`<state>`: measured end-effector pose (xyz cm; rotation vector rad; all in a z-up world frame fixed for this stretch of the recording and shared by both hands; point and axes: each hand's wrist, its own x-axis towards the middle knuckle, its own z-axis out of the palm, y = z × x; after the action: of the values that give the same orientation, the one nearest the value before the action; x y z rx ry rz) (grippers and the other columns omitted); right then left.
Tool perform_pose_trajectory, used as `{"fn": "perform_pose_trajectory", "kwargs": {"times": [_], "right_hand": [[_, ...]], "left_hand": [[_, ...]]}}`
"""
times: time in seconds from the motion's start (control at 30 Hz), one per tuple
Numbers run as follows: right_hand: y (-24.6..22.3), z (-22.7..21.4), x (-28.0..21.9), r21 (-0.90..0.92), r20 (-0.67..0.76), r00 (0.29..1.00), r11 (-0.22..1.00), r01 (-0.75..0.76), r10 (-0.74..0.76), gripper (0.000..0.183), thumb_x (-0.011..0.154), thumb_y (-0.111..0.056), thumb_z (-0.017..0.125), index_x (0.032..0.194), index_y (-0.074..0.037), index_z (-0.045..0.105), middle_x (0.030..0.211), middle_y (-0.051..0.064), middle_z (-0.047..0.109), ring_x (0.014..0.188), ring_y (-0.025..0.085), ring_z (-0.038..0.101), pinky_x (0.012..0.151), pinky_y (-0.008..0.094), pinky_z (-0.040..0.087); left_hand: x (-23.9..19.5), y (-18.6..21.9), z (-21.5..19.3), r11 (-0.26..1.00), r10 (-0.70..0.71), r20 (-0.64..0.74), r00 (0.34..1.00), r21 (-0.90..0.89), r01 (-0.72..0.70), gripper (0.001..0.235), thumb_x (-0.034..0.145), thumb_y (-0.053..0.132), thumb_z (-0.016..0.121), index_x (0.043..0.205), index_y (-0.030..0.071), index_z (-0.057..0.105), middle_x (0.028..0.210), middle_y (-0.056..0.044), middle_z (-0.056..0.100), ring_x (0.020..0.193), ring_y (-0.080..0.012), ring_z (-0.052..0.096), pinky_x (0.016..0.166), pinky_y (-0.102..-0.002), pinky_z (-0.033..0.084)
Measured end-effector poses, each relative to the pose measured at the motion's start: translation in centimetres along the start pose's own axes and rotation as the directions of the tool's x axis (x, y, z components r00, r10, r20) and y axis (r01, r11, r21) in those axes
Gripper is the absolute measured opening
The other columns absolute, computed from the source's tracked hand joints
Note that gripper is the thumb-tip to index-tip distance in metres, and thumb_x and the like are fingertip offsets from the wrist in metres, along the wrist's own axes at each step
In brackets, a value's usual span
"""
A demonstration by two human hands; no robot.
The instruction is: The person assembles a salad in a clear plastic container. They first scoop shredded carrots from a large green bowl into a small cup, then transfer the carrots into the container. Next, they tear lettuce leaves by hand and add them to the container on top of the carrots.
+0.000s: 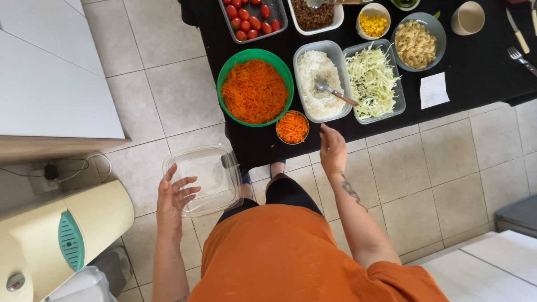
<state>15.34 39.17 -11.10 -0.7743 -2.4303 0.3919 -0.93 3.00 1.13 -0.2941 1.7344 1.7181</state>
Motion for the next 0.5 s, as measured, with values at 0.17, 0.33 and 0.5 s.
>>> {"fn": "perform_pose_trajectory", "kwargs": {"times": [0.17, 0.33, 0.5], "right_hand": [[8.9, -3.9, -12.3, -0.384, 0.716, 0.500, 0.873, -0.300, 0.487, 0.065, 0.084, -0.021, 0.053, 0.144, -0.028, 0.026, 0.151, 0.009, 0.024, 0.117, 0.036, 0.048, 0.091, 0.046, 0.043], [2.7, -15.9, -11.7, -0.544, 0.832, -0.449, 0.318, -0.776, 0.326, 0.059, 0.073, -0.047, 0.063, 0.130, -0.031, 0.058, 0.143, -0.002, 0.050, 0.134, 0.019, 0.042, 0.107, 0.042, 0.036], [14.9, -6.1, -34.9, -0.849, 0.418, -0.486, 0.520, 0.092, 0.768, 0.048, 0.093, -0.038, 0.039, 0.140, -0.025, 0.037, 0.153, 0.011, 0.021, 0.143, 0.040, 0.007, 0.098, 0.074, 0.000]], "left_hand": [[-0.7, 1.2, 0.1, 0.999, -0.021, -0.017, 1.000, 0.030, 0.021, 0.067, 0.088, 0.054, 0.030, 0.143, 0.015, 0.033, 0.109, -0.016, 0.061, 0.090, -0.0260, 0.062, 0.081, -0.036, 0.043], [-1.0, 2.6, 0.5, 0.982, -0.139, -0.057, 0.989, 0.124, 0.145, 0.072, 0.083, 0.055, 0.028, 0.144, 0.016, 0.033, 0.110, -0.012, 0.061, 0.090, -0.0256, 0.061, 0.083, -0.037, 0.043], [-0.2, 4.4, 3.2, 0.981, -0.137, -0.009, 0.991, 0.140, 0.136, 0.068, 0.084, 0.052, 0.029, 0.142, 0.015, 0.035, 0.109, -0.013, 0.061, 0.089, -0.0246, 0.060, 0.081, -0.034, 0.044]]}}
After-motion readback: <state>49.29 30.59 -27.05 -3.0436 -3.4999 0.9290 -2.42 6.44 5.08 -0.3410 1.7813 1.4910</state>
